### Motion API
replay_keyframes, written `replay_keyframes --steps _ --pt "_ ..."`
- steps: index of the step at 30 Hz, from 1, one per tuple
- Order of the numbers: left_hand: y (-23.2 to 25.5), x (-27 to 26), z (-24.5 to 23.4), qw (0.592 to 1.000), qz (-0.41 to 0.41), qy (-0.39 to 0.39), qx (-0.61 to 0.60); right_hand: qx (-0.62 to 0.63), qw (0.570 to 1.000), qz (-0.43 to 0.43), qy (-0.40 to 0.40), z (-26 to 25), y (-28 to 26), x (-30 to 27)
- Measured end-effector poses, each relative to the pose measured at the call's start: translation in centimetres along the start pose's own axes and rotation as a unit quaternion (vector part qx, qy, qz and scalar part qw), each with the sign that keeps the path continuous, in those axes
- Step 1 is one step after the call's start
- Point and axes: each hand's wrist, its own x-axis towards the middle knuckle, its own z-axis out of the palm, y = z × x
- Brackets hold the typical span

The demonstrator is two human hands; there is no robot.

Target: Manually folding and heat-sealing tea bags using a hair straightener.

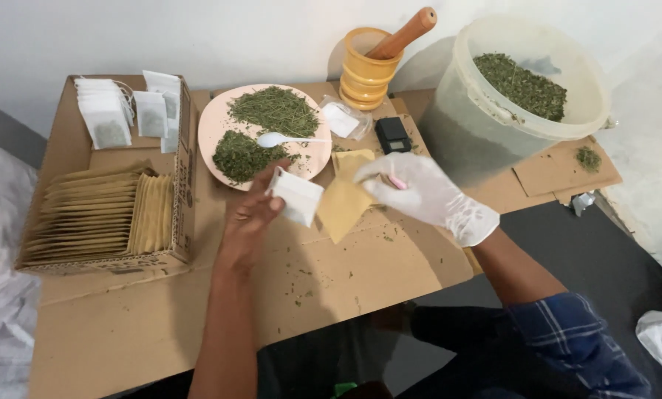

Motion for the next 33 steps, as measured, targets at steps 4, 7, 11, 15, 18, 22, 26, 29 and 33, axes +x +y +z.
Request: replay_keyframes --steps 4,7,11,15,18,22,26,29,33 --pt "-3.0 -0.3 -1.4 0.997 -0.019 -0.068 -0.041 0.013 0.996 0.035 -0.077 1.9 -1.0 0.4" --pt "-4.6 -1.0 -1.6 0.994 -0.046 -0.063 -0.079 0.063 0.994 0.01 -0.089 3.0 -1.6 0.2" --pt "-4.3 -0.7 -1.8 0.994 -0.06 -0.089 -0.024 0.081 0.988 -0.006 -0.129 4.2 -1.0 0.5" --pt "-3.6 -0.7 -1.4 0.995 -0.05 -0.067 0.049 0.109 0.984 0.002 -0.139 5.3 0.7 0.7" --pt "-1.8 0.1 -0.8 0.992 -0.033 -0.085 0.088 0.152 0.98 0.013 -0.127 5.1 -1.0 0.4" --pt "-1.6 0.3 -0.6 0.992 0.0 -0.081 0.095 0.191 0.977 0.019 -0.093 4.3 -2.6 0.8" --pt "-1.8 0.4 -0.8 0.987 0.014 -0.077 0.139 0.176 0.981 0.076 -0.021 4.1 -3.5 1.2" --pt "-1.7 0.3 -0.5 0.987 0.016 -0.076 0.141 0.123 0.991 0.056 -0.015 4.5 -3.9 1.2" --pt "-0.5 0.6 0.6 0.983 0.027 -0.086 0.158 0.005 0.999 0.007 -0.041 5.0 -4.4 0.9"
